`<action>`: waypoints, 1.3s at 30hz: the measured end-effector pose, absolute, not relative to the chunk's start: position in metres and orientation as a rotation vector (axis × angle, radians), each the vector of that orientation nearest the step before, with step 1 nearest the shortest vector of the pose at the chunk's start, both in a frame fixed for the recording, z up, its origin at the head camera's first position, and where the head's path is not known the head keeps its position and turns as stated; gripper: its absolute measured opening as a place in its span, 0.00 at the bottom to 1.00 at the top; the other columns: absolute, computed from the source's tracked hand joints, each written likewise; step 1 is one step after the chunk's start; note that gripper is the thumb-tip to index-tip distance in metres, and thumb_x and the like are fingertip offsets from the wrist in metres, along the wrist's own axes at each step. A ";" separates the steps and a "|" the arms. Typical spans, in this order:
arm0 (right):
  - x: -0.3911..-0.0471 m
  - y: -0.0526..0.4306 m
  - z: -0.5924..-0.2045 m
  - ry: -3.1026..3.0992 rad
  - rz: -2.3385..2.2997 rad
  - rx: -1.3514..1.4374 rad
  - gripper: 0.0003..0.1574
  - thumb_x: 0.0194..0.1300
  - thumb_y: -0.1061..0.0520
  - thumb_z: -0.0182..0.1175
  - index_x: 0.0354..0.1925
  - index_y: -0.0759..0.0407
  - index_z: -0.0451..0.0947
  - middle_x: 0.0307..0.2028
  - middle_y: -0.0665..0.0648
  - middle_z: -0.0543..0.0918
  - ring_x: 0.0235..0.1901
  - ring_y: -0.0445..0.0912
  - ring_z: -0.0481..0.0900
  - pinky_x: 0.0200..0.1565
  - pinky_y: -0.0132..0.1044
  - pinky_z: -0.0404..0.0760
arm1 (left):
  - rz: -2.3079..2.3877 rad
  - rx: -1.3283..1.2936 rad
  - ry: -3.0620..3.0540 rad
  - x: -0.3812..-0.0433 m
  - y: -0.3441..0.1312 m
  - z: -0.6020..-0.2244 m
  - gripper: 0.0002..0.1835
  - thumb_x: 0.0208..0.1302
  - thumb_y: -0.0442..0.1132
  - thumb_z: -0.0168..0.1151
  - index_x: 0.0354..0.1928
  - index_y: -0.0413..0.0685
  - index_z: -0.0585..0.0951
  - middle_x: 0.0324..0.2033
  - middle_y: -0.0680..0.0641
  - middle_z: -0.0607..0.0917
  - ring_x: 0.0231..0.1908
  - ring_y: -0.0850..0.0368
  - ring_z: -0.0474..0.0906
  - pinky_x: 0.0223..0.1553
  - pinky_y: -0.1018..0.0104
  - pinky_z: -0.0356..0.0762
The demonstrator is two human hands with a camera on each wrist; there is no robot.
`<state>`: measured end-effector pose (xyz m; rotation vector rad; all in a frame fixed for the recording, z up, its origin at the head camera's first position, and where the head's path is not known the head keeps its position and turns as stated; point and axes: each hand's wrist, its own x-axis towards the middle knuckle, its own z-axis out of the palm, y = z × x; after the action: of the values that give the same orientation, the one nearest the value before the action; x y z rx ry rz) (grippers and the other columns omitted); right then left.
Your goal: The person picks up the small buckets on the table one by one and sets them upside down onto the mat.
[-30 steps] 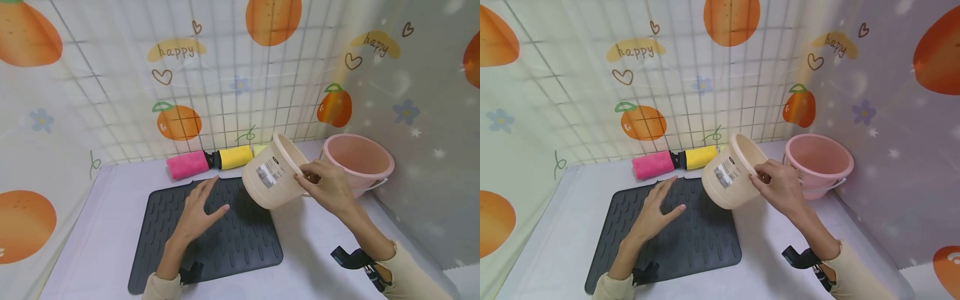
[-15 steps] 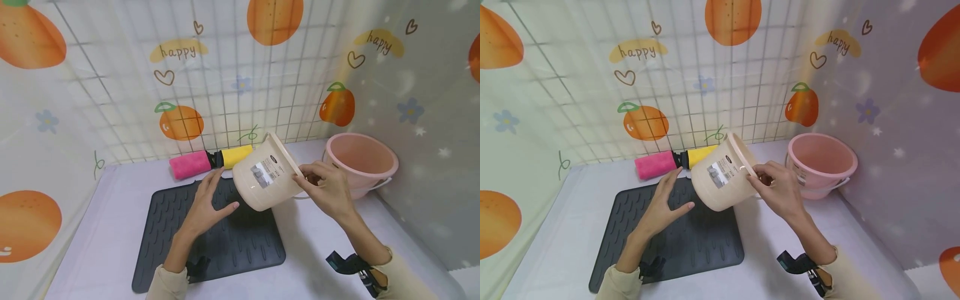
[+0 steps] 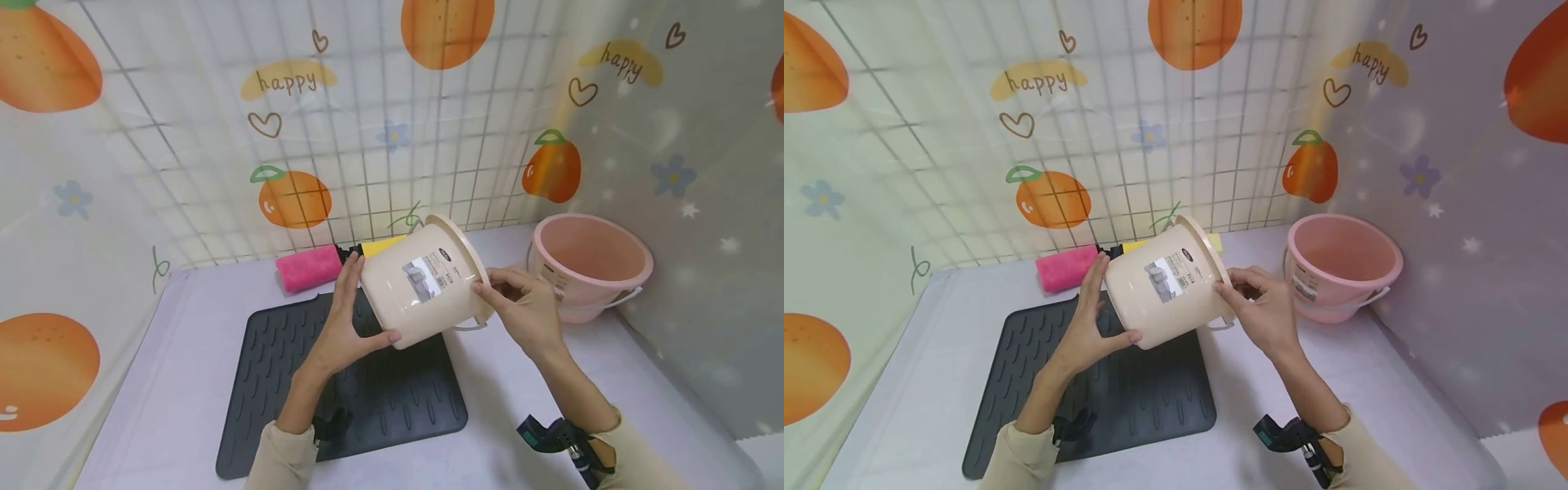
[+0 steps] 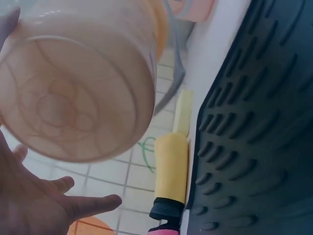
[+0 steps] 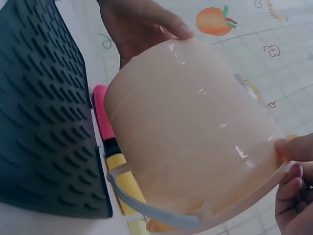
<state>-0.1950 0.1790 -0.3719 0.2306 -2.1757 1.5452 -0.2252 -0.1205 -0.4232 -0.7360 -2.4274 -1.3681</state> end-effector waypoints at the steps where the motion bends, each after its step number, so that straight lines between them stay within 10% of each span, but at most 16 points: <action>1: -0.195 0.178 -0.373 -2.172 1.581 0.221 0.16 0.58 0.61 0.74 0.46 0.65 0.87 0.37 0.57 0.83 0.33 0.49 0.78 0.34 0.28 0.82 | -1.393 -0.747 -2.410 -0.226 -0.120 -0.423 0.65 0.46 0.55 0.78 0.79 0.73 0.42 0.78 0.62 0.38 0.75 0.59 0.39 0.65 0.35 0.60; 10: -0.197 0.174 -0.381 -2.144 1.700 0.142 0.16 0.60 0.59 0.73 0.46 0.67 0.86 0.38 0.58 0.85 0.34 0.48 0.78 0.36 0.29 0.82 | -1.631 -0.898 -2.239 -0.231 -0.117 -0.430 0.67 0.44 0.55 0.80 0.80 0.68 0.42 0.78 0.59 0.37 0.73 0.55 0.48 0.59 0.44 0.72; 22: -0.195 0.173 -0.384 -2.316 1.634 0.285 0.18 0.65 0.49 0.69 0.49 0.58 0.86 0.36 0.55 0.86 0.32 0.48 0.80 0.32 0.32 0.80 | -1.588 -0.768 -2.188 -0.224 -0.132 -0.419 0.60 0.39 0.39 0.80 0.77 0.58 0.56 0.77 0.55 0.49 0.71 0.51 0.52 0.52 0.32 0.73; 39: -0.194 0.177 -0.397 -2.491 1.060 0.684 0.12 0.69 0.53 0.65 0.50 0.50 0.86 0.42 0.44 0.86 0.35 0.38 0.79 0.33 0.35 0.81 | -1.454 -0.562 -2.277 -0.184 -0.192 -0.385 0.63 0.38 0.35 0.81 0.78 0.67 0.56 0.75 0.57 0.52 0.66 0.54 0.57 0.50 0.30 0.73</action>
<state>-0.1942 0.1771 -0.3974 0.6843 -2.4911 1.0598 -0.1843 -0.1922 -0.3850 -0.5621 -2.2775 -1.4543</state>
